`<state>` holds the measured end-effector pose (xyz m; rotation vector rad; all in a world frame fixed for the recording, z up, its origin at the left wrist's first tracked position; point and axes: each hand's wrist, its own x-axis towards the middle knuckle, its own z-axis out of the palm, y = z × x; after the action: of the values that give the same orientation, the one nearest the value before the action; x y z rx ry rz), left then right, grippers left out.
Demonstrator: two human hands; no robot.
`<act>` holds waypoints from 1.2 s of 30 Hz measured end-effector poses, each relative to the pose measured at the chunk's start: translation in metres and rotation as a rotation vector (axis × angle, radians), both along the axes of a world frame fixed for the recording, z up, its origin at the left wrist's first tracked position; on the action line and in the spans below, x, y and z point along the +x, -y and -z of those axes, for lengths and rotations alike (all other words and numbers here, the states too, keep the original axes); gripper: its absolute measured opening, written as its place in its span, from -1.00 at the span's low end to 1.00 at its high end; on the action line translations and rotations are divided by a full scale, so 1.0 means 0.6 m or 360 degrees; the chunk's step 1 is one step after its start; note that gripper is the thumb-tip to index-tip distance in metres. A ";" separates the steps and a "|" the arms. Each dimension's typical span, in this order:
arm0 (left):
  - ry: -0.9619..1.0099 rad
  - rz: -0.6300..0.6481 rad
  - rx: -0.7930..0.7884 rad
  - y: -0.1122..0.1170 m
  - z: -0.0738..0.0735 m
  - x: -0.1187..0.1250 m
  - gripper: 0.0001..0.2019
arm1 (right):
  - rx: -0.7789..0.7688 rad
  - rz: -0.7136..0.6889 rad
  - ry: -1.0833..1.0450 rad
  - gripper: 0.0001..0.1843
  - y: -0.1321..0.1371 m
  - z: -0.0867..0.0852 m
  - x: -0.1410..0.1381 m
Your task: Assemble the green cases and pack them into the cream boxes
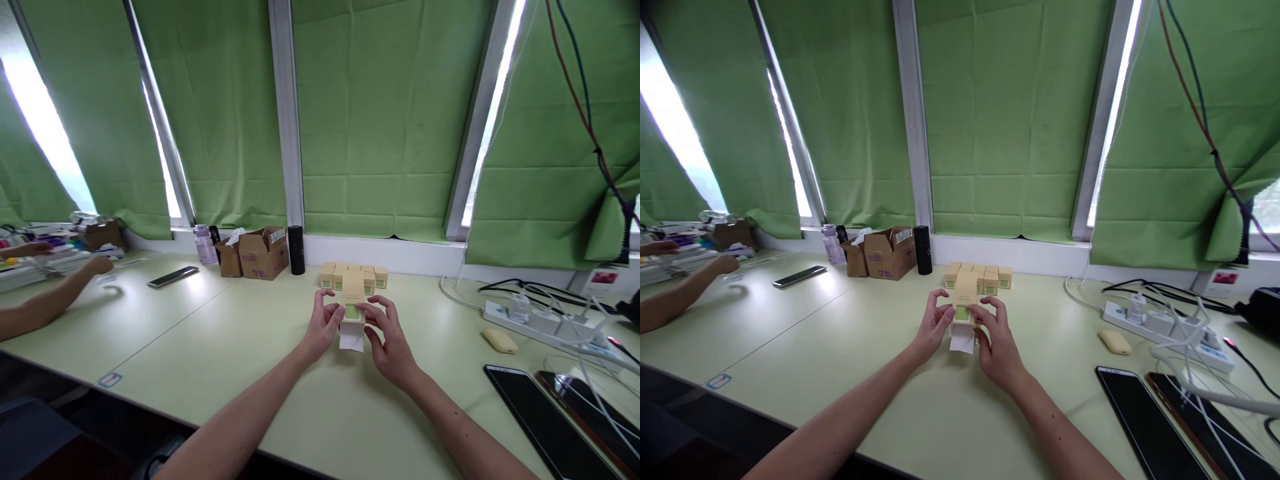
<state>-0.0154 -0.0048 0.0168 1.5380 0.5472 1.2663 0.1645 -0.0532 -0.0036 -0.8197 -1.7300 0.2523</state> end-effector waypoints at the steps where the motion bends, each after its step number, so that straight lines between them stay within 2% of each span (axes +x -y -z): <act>1: -0.0017 0.0006 0.0008 0.000 0.001 0.000 -0.48 | -0.0011 -0.0012 -0.0026 -0.47 -0.001 0.000 0.000; 5: -0.0087 0.0041 0.0116 -0.006 0.008 -0.002 -0.48 | -0.0084 -0.0017 -0.0158 -0.54 -0.002 -0.003 -0.001; 11: -0.0250 -0.0170 0.0449 -0.016 0.016 -0.011 -0.53 | -0.0198 -0.0019 -0.0388 -0.63 -0.006 -0.008 0.002; 17: -0.0189 0.0015 0.0475 -0.014 0.017 -0.012 -0.60 | -0.0284 -0.0095 -0.0512 -0.63 -0.014 -0.002 0.006; 26: -0.0128 0.0023 0.0486 -0.018 0.017 -0.012 -0.62 | -0.0359 -0.0140 -0.0566 -0.60 -0.016 0.001 0.006; 36: -0.0205 0.0123 0.0462 -0.010 0.012 -0.013 -0.40 | -0.0396 -0.0099 -0.0636 -0.59 -0.020 0.004 0.008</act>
<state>-0.0234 0.0013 0.0094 1.8742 0.3926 1.2330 0.1695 -0.0409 -0.0061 -0.8293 -1.3636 0.6394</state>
